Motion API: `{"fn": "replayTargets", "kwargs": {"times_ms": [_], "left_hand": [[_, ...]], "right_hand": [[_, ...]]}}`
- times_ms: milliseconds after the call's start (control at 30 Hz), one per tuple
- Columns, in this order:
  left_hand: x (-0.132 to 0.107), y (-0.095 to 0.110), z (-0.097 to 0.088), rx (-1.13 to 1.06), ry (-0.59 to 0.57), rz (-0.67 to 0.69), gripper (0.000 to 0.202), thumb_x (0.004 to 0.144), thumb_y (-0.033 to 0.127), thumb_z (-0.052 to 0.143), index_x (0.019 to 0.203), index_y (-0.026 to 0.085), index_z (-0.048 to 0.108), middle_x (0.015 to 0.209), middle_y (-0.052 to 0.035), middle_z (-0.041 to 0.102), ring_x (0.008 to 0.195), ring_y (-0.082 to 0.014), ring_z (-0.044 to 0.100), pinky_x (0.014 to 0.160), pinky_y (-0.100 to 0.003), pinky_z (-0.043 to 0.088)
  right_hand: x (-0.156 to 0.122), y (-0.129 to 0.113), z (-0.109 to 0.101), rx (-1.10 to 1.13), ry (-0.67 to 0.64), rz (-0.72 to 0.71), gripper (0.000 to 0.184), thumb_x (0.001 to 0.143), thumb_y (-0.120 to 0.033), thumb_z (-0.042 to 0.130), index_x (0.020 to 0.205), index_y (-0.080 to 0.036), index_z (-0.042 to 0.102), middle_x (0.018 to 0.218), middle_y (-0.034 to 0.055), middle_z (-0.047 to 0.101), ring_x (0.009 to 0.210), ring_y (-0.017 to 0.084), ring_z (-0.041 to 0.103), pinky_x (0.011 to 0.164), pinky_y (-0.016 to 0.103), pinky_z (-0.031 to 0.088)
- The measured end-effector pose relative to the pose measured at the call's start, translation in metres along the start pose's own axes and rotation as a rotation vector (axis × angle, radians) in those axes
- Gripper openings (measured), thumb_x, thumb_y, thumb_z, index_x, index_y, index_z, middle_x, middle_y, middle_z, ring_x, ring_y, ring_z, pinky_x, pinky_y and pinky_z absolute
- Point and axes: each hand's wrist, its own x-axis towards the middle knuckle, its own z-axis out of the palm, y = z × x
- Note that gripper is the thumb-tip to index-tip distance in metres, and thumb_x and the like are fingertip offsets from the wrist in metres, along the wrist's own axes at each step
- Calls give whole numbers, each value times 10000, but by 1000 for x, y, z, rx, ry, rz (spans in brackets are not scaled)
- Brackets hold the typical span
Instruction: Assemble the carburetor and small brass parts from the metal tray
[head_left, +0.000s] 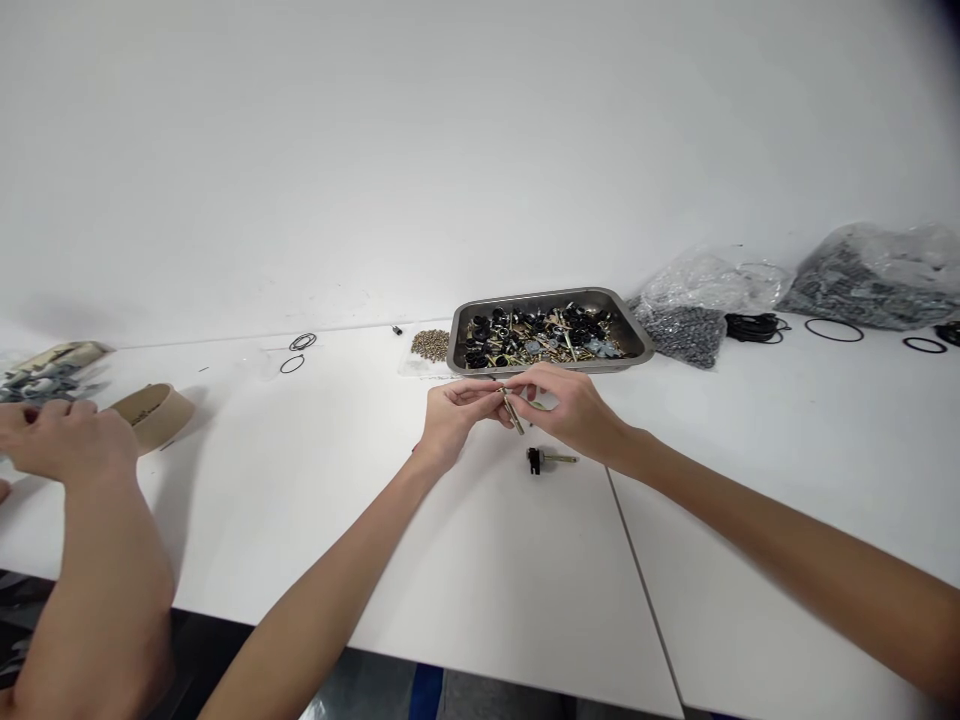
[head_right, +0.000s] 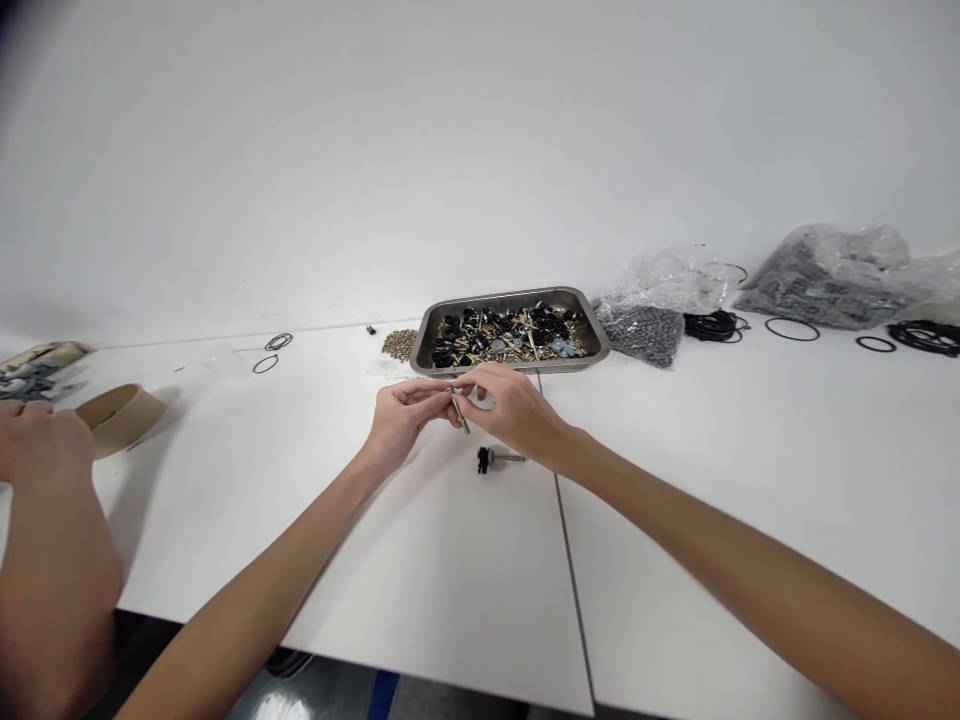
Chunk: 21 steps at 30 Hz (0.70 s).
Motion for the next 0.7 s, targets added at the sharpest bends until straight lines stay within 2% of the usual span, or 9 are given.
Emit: {"fn": "replayTargets", "kwargs": {"times_ms": [233,700], "left_hand": [[1,-1,-1,-122,19,-71,290,641,222,839,827,58,688,695,-115,704,563,-197,654,585,-367,577],[-1,-1,2,-137,7,-91,288,641,233,844,806,59,683,698,-105,703,563,-185,647,541,-340,572]], "right_hand": [[-1,0,1,-23,-21,6,145,869,-143,576,986,-160,660,813,18,641,701,126,546,678,277,471],[0,0,-1,11,-6,-32,129,851,-136,595,959,-157,663,758,5,616,681,119,541,661,266,466]]}}
